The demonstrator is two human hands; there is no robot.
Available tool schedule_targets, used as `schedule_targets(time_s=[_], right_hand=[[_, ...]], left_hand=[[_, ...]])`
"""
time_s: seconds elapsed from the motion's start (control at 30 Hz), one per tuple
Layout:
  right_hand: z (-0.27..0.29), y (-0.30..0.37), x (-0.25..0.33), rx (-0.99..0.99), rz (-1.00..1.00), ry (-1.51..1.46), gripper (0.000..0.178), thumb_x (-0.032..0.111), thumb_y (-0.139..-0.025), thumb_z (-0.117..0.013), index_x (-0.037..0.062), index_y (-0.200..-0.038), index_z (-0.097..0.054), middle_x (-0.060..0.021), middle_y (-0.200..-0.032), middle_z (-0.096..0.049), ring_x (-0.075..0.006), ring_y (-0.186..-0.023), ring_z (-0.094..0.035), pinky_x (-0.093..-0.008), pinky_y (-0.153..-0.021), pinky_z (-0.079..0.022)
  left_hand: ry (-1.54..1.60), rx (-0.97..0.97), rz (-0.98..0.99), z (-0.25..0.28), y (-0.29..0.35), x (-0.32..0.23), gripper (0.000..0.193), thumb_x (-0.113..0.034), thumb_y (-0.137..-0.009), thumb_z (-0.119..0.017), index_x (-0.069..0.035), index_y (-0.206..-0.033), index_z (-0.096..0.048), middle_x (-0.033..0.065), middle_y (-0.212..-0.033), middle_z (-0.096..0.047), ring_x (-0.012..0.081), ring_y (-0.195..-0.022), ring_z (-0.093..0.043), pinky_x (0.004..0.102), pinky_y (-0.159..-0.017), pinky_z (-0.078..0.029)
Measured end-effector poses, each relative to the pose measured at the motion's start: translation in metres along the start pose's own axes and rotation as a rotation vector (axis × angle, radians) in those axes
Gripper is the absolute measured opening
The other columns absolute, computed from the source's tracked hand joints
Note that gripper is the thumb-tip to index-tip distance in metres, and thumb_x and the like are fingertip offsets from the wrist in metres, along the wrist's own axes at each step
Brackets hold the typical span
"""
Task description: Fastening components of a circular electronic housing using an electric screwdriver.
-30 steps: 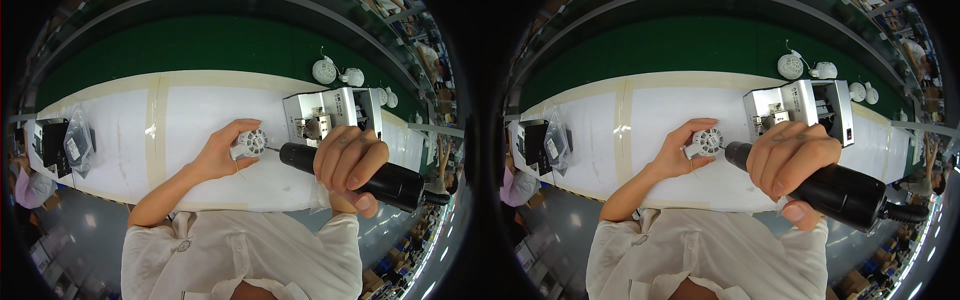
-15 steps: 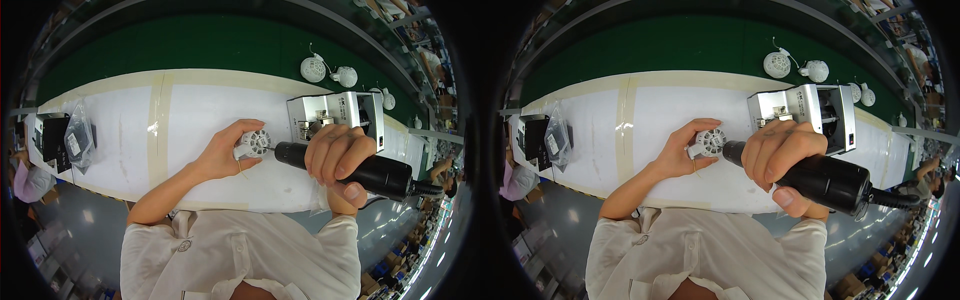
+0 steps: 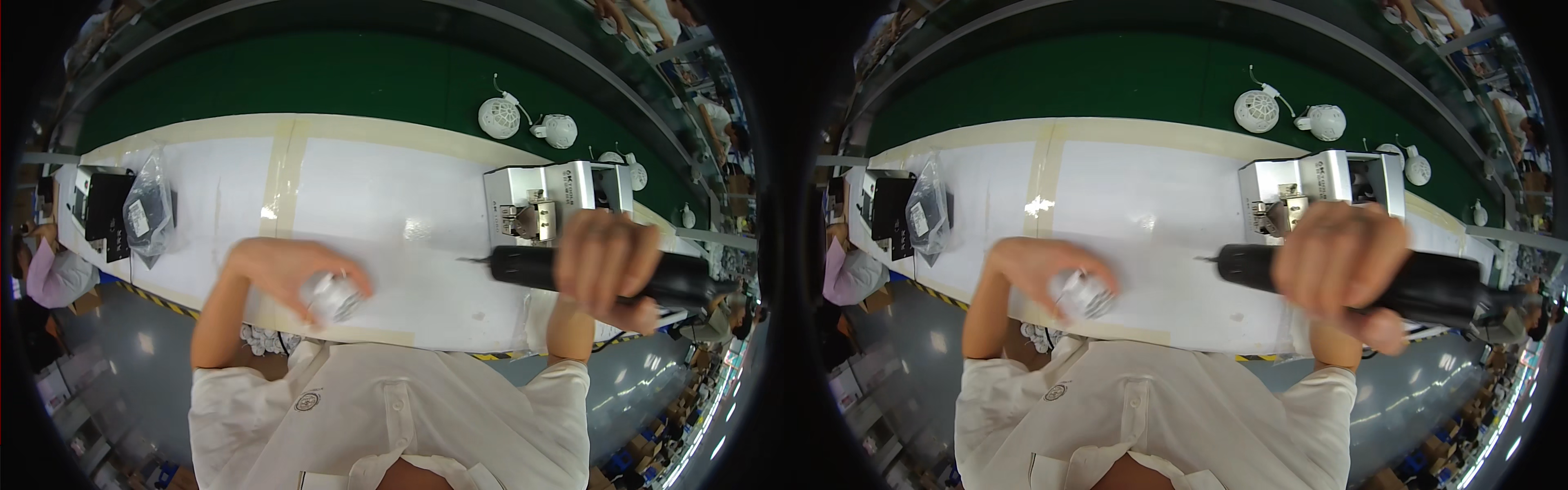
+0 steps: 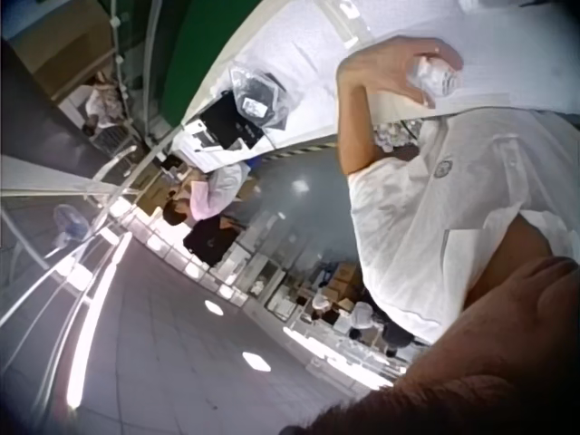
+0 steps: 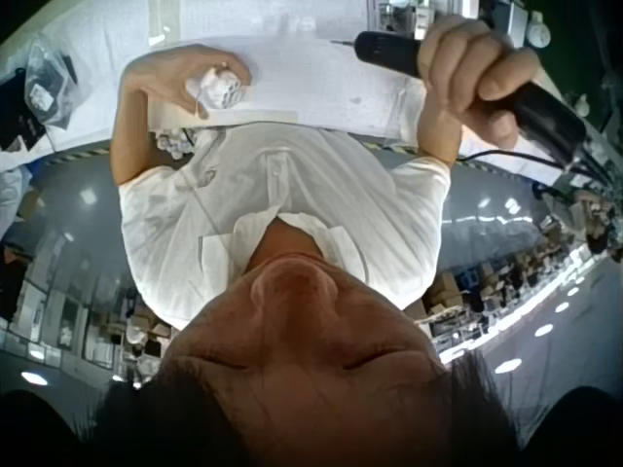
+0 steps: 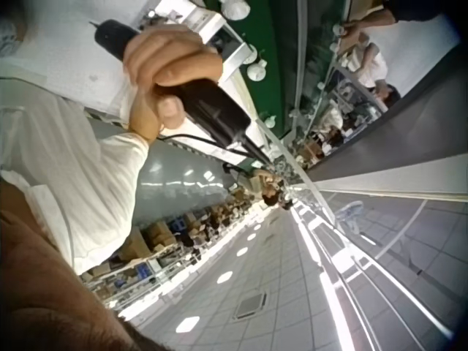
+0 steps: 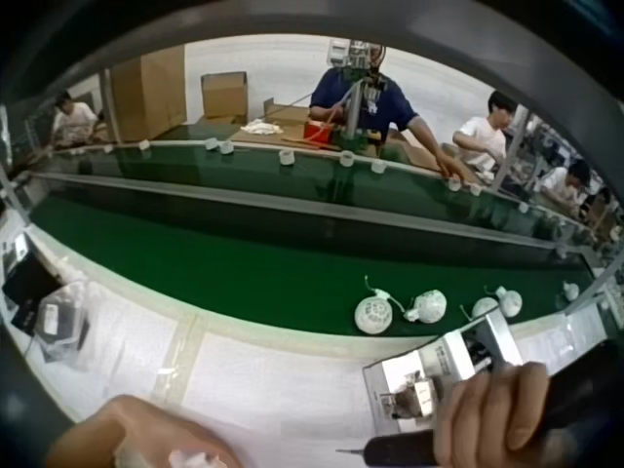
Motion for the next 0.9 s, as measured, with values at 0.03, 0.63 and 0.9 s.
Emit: schedule_targets(time_s=[0.03, 0.63, 0.9], right_hand=[[0.0, -0.003, 0.024, 0.016, 0.064, 0.006, 0.022, 0.023, -0.082, -0.07, 0.0121, -0.094, -0.057, 0.0027, -0.062, -0.063, -0.0107, -0.049, -0.057, -0.024, -0.052, -0.051], [0.002, 0.005, 0.034, -0.106, 0.114, 0.41, 0.024, 0.029, -0.082, -0.066, 0.0125, -0.095, -0.054, 0.004, -0.061, -0.061, -0.0089, -0.049, -0.055, -0.0205, -0.054, -0.047], [0.005, 0.008, 0.017, 0.007, -0.02, 0.638, 0.024, 0.026, -0.083, -0.066, 0.0099, -0.094, -0.053, 0.0014, -0.06, -0.057, -0.0123, -0.048, -0.052, -0.0229, -0.052, -0.046]], left_hand=[[0.083, 0.185, -0.04, -0.005, 0.024, -0.01, 0.061, -0.01, -0.073, -0.084, -0.005, -0.13, -0.062, 0.0075, -0.123, -0.07, 0.0269, -0.109, -0.065, 0.0381, -0.098, -0.051], [-1.485, -1.106, 0.174, 0.142, -0.182, -0.038, 0.049, -0.043, -0.083, -0.075, -0.008, -0.116, -0.067, 0.0101, -0.104, -0.068, 0.0257, -0.099, -0.054, 0.0331, -0.086, -0.045], [-1.064, -1.152, 0.048, 0.12, -0.134, -0.052, 0.053, -0.036, -0.077, -0.082, -0.006, -0.118, -0.066, 0.0092, -0.097, -0.071, 0.0282, -0.096, -0.056, 0.0362, -0.082, -0.049]])
Point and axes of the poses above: each hand's wrist, its own y-axis away from the middle knuckle, its own z-axis out of the back of the hand, x = y × z, the point moved 5 cm from there along -y, towards the middle knuckle
